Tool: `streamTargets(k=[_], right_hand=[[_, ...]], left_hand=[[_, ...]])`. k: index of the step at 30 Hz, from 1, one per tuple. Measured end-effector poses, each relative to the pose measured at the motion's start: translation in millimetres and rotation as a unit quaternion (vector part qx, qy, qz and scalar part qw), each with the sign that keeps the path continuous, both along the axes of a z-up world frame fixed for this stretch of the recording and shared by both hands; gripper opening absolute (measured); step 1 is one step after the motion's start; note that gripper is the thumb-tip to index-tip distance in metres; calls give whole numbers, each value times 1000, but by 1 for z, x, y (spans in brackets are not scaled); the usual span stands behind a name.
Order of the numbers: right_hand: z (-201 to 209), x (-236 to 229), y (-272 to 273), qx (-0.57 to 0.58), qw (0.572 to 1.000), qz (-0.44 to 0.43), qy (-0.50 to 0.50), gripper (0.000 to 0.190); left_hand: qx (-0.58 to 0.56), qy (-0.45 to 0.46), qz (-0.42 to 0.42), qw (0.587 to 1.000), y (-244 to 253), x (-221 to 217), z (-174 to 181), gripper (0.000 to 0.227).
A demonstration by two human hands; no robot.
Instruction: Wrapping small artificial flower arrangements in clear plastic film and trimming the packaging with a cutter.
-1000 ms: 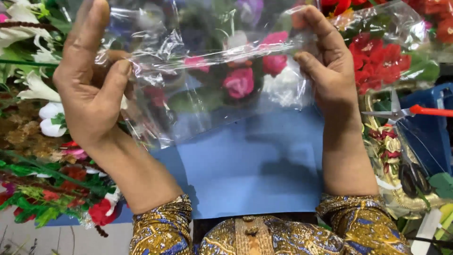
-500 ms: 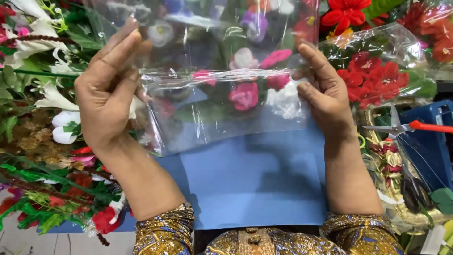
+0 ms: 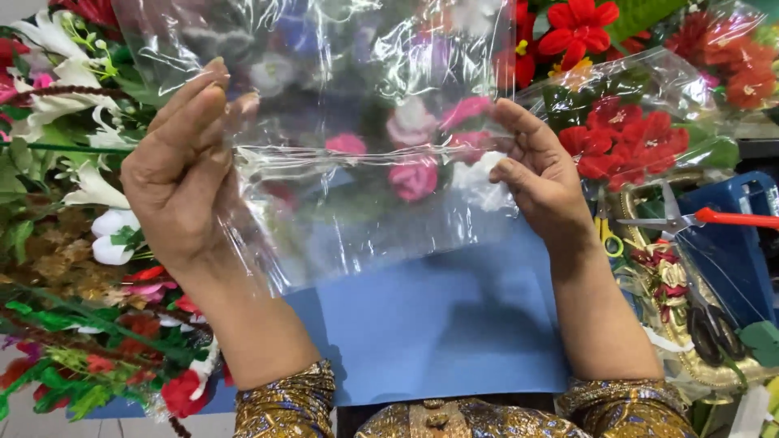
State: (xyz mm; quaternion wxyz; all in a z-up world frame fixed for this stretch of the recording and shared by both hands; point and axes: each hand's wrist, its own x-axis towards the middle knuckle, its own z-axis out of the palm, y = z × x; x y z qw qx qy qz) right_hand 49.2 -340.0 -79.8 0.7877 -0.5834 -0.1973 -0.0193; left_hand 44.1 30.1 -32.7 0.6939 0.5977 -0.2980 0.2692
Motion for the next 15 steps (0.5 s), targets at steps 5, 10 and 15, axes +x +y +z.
streamTargets(k=[5, 10, 15], right_hand=[[-7, 0, -4, 2, 999, -43, -8, 57], [-15, -5, -6, 4, 996, -82, -40, 59], [-18, -19, 0, 31, 999, -11, 5, 59]], left_hand=[[63, 7, 16, 998, 3, -5, 6, 57], [132, 10, 66, 989, 4, -2, 9, 62], [28, -15, 11, 999, 9, 6, -7, 62]])
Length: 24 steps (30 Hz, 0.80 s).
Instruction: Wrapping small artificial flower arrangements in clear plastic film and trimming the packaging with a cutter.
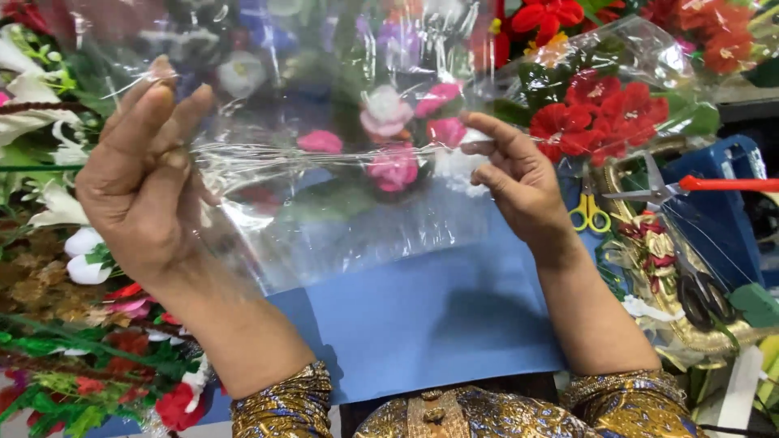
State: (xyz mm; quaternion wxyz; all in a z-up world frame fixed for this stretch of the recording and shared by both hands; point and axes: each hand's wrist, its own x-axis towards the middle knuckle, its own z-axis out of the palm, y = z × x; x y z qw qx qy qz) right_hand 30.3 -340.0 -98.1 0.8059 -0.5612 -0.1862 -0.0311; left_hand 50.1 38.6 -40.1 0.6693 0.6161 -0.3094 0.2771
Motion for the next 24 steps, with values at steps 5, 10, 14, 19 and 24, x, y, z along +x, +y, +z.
streamTargets(k=[5, 10, 14, 19, 24], right_hand=[[-22, -19, -10, -3, 1000, -5, 2, 72], [-49, -50, -30, -68, 995, -77, -10, 73], [-71, -78, -43, -185, 977, -85, 67, 35], [-83, -98, -56, -250, 961, -72, 99, 27], [-67, -101, -83, -403, 867, -285, 73, 22]], left_hand=[[-15, -44, -31, 998, -13, 5, 7, 58], [-17, -50, -19, 998, -11, 5, 7, 53], [15, -68, -11, 997, -1, 7, 4, 56], [13, -95, -35, 995, 6, 9, 0, 52], [10, -47, 13, 999, 17, -4, -9, 59]])
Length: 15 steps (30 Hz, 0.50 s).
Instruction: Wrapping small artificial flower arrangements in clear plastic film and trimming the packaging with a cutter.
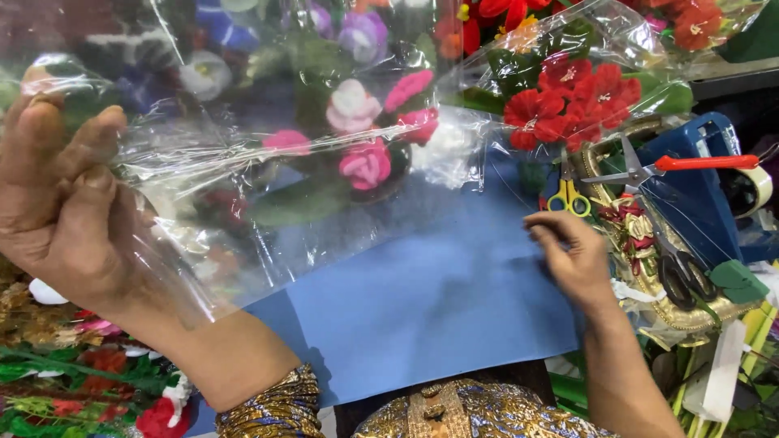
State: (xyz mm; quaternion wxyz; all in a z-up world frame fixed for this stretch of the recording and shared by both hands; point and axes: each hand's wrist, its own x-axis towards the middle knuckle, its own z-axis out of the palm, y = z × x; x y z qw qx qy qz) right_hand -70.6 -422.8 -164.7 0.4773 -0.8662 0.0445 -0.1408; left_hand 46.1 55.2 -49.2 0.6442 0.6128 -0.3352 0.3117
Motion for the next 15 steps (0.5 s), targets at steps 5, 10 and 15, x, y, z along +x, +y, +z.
streamTargets(k=[5, 10, 15], right_hand=[[-9, -10, -30, -177, 979, -76, -61, 20], [-25, -19, -42, -290, 950, -88, -70, 20], [-36, -19, -34, -340, 934, -104, 37, 22]], left_hand=[[-5, 65, 64, 996, 9, -11, -3, 53], [-28, 76, 60, 995, 20, -10, -10, 28], [-38, 127, 108, 985, 24, -13, -11, 33]])
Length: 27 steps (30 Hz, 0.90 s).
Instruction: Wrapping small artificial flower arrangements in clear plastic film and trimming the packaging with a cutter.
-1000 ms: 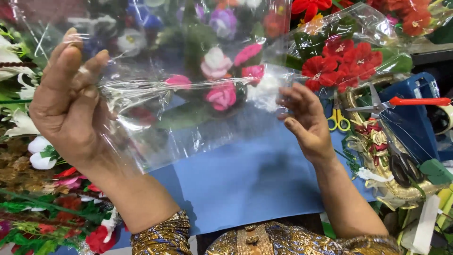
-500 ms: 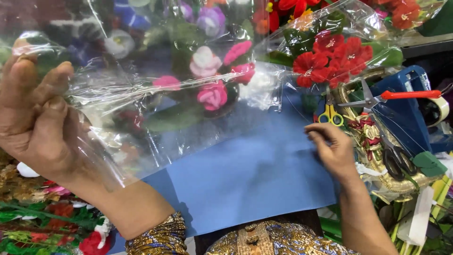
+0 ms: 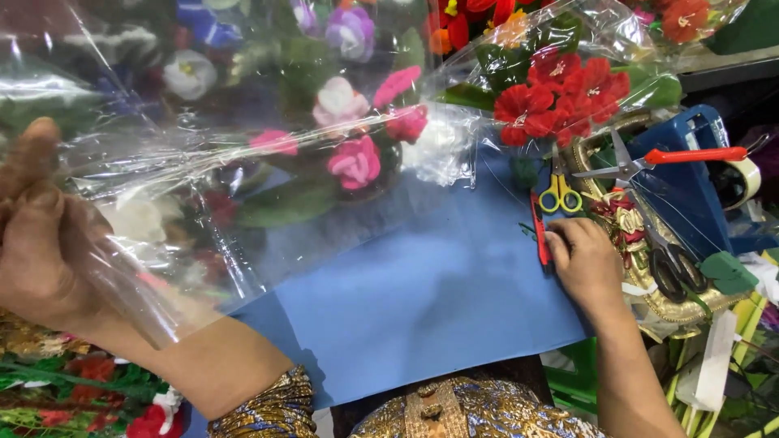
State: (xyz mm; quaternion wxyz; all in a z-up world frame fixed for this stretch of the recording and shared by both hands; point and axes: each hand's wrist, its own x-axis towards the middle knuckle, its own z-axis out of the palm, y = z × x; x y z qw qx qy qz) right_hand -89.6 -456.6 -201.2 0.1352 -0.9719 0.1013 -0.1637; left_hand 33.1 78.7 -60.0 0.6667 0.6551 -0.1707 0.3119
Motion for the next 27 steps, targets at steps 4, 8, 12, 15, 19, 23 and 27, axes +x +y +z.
streamTargets(k=[4, 8, 12, 15, 19, 23, 27], right_hand=[[-6, 2, 2, -44, 999, 2, 23, 41], [-4, 2, 0, -4, 999, 21, 27, 38], [-1, 0, 2, -8, 999, 17, 33, 37], [-6, 5, 0, -50, 997, -15, 53, 32], [-1, 10, -5, -23, 996, -24, 78, 28], [-4, 12, -8, -38, 995, -17, 85, 31], [-2, 17, -6, -76, 991, -12, 109, 36]], left_hand=[[17, 1, -5, 1000, 1, 0, -1, 34], [70, -39, -21, 997, 8, 1, -4, 31], [67, -35, -3, 997, 3, -4, 0, 30], [64, -26, 0, 998, 1, -5, 2, 32], [41, -34, -23, 998, -2, -6, 3, 37], [19, -49, 12, 999, -2, -3, 1, 35], [67, -123, -70, 988, -12, 2, 17, 58]])
